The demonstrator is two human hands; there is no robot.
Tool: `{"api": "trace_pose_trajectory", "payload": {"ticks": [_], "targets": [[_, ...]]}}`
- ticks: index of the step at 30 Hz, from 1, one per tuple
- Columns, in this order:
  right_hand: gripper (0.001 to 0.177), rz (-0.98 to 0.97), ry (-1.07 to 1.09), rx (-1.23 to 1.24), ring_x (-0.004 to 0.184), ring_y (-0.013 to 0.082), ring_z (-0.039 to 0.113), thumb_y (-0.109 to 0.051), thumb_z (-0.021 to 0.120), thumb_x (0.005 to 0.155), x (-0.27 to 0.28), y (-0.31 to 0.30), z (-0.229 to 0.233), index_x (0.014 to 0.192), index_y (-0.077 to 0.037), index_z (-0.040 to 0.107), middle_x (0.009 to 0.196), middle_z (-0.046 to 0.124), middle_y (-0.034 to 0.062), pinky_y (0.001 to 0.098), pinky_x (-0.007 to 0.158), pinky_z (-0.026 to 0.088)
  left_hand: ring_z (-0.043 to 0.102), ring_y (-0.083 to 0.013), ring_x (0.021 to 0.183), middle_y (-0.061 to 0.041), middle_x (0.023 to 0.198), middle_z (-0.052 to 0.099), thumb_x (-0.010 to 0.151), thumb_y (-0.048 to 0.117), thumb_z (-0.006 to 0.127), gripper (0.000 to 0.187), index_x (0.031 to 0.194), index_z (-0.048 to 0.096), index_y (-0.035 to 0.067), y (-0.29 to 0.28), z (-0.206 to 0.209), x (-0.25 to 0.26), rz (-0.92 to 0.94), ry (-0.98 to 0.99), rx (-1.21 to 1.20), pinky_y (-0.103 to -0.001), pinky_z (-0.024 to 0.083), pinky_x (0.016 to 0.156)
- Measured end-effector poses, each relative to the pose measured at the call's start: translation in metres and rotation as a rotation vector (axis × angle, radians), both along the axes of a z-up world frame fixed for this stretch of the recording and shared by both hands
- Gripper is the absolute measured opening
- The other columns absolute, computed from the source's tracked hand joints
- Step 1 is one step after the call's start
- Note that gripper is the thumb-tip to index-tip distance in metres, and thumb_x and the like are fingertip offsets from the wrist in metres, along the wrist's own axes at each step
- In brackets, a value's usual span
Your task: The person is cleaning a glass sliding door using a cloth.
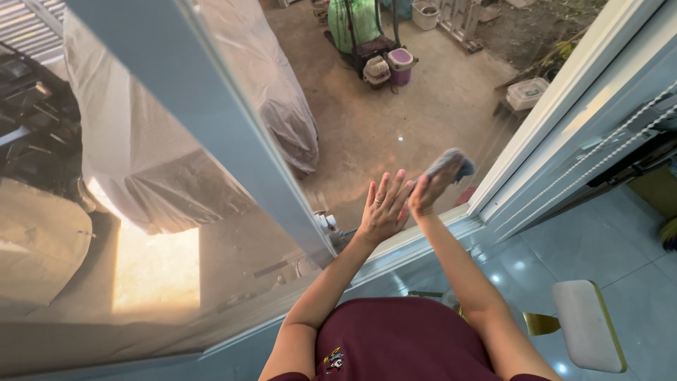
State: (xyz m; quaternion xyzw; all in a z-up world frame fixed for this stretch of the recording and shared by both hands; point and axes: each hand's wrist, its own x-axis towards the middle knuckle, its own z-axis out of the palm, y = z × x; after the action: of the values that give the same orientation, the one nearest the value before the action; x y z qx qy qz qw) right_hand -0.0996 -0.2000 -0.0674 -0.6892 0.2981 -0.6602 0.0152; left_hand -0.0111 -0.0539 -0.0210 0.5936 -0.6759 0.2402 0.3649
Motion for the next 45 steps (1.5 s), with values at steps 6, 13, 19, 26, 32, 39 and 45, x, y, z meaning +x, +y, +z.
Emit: {"api": "trace_pose_trajectory", "payload": {"ticks": [6, 13, 19, 26, 32, 39, 45], "targets": [[0.068, -0.104, 0.294, -0.223, 0.160, 0.0450, 0.017, -0.041, 0.037, 0.115, 0.034, 0.036, -0.045, 0.165, -0.002, 0.015, 0.172, 0.014, 0.0230, 0.0628, 0.132, 0.021, 0.028, -0.0285, 0.159, -0.006, 0.167, 0.037, 0.099, 0.022, 0.060, 0.058, 0.156, 0.049, 0.014, 0.031, 0.000, -0.001, 0.015, -0.013, 0.017, -0.051, 0.017, 0.131], [0.070, -0.341, 0.929, -0.374, 0.162, 0.0450, 0.022, -0.033, 0.050, 0.117, 0.051, 0.090, -0.092, 0.168, 0.006, 0.021, 0.174, 0.020, 0.0305, 0.0588, 0.134, 0.024, 0.028, -0.0308, 0.157, -0.008, 0.167, 0.036, 0.095, 0.023, 0.062, 0.061, 0.154, 0.050, 0.013, 0.065, 0.006, 0.001, 0.017, -0.024, 0.027, -0.051, 0.015, 0.131], [0.066, -0.075, 0.785, -0.589, 0.156, 0.0354, 0.024, -0.038, 0.047, 0.113, 0.072, 0.123, -0.060, 0.166, -0.009, 0.022, 0.171, 0.020, 0.0196, 0.0563, 0.125, 0.023, 0.025, -0.0324, 0.158, -0.009, 0.167, 0.035, 0.096, 0.021, 0.060, 0.059, 0.153, 0.051, 0.012, 0.084, 0.003, 0.008, 0.048, -0.050, 0.017, -0.054, 0.011, 0.132], [0.061, 0.093, 0.944, -0.613, 0.155, 0.0275, 0.026, -0.033, 0.049, 0.105, 0.061, 0.130, -0.038, 0.159, -0.010, 0.033, 0.167, 0.028, 0.0095, 0.0543, 0.127, 0.023, 0.024, -0.0321, 0.159, -0.009, 0.168, 0.035, 0.097, 0.020, 0.059, 0.057, 0.153, 0.052, 0.012, 0.093, 0.000, 0.004, 0.063, -0.058, 0.040, -0.052, 0.010, 0.131], [0.060, -0.035, 0.961, -0.636, 0.156, 0.0235, 0.026, -0.040, 0.047, 0.109, 0.055, 0.066, -0.097, 0.162, -0.013, 0.037, 0.169, 0.028, 0.0089, 0.0490, 0.130, 0.020, 0.025, -0.0315, 0.159, -0.009, 0.167, 0.036, 0.097, 0.021, 0.059, 0.057, 0.153, 0.050, 0.012, 0.084, 0.006, 0.002, 0.045, -0.035, 0.054, -0.052, 0.011, 0.132], [0.059, 0.066, 0.519, -0.528, 0.153, 0.0374, 0.028, -0.045, 0.039, 0.106, 0.015, -0.016, -0.103, 0.160, -0.020, 0.040, 0.169, 0.033, 0.0013, 0.0594, 0.126, 0.017, 0.025, -0.0304, 0.161, -0.009, 0.169, 0.034, 0.099, 0.023, 0.060, 0.059, 0.156, 0.047, 0.012, 0.062, 0.001, 0.006, 0.081, -0.041, 0.055, -0.050, 0.008, 0.133], [0.063, -0.040, 0.323, -0.432, 0.157, 0.0430, 0.024, -0.042, 0.029, 0.109, -0.027, -0.054, -0.043, 0.166, -0.016, 0.026, 0.172, 0.024, 0.0072, 0.0634, 0.127, 0.016, 0.020, -0.0303, 0.160, -0.007, 0.168, 0.034, 0.098, 0.025, 0.059, 0.062, 0.157, 0.046, 0.015, 0.043, -0.004, 0.011, 0.177, -0.124, 0.048, -0.051, 0.004, 0.131]]}}
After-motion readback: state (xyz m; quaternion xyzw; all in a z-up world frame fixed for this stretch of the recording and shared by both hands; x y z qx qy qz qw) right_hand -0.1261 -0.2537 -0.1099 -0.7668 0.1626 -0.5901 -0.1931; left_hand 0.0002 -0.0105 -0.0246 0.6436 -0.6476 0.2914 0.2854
